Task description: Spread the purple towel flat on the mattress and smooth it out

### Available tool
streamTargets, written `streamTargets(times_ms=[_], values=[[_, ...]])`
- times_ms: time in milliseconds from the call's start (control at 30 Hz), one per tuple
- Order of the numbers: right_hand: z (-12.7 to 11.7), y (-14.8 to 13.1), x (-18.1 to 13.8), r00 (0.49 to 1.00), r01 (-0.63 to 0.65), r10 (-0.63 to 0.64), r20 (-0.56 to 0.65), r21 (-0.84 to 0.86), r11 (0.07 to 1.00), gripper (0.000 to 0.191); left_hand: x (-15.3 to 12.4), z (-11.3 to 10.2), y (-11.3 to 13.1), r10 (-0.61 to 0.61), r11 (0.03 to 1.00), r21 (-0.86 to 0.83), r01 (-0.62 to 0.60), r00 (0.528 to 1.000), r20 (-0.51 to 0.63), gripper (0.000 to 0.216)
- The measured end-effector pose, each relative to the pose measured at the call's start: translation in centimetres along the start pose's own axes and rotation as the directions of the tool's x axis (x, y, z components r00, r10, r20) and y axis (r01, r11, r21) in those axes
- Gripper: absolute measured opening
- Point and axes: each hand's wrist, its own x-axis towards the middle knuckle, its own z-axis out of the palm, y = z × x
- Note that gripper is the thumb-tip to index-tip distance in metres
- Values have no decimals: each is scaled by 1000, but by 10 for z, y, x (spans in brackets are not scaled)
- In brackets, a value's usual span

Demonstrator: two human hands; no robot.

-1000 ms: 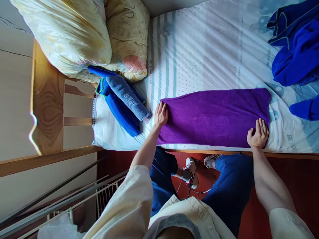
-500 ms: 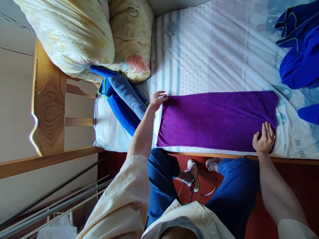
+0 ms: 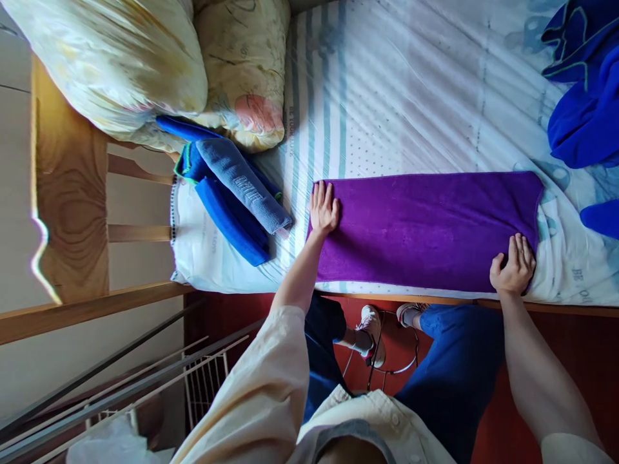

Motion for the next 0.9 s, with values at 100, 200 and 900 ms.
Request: streamTargets(times_ms=[100, 200, 900], values=[[-2, -2, 1, 1000, -7, 7, 23, -13, 1000, 64, 15, -10, -5, -83, 996, -33, 82, 996, -17, 68], [-4, -5, 3, 998, -18, 20, 57, -25, 1000, 64, -6, -1, 23, -87, 995, -55, 84, 995, -48, 69], [-31, -16, 10, 973, -87, 110, 204, -120, 989, 62, -122, 61, 82, 108, 972, -208, -111, 994, -28, 63]])
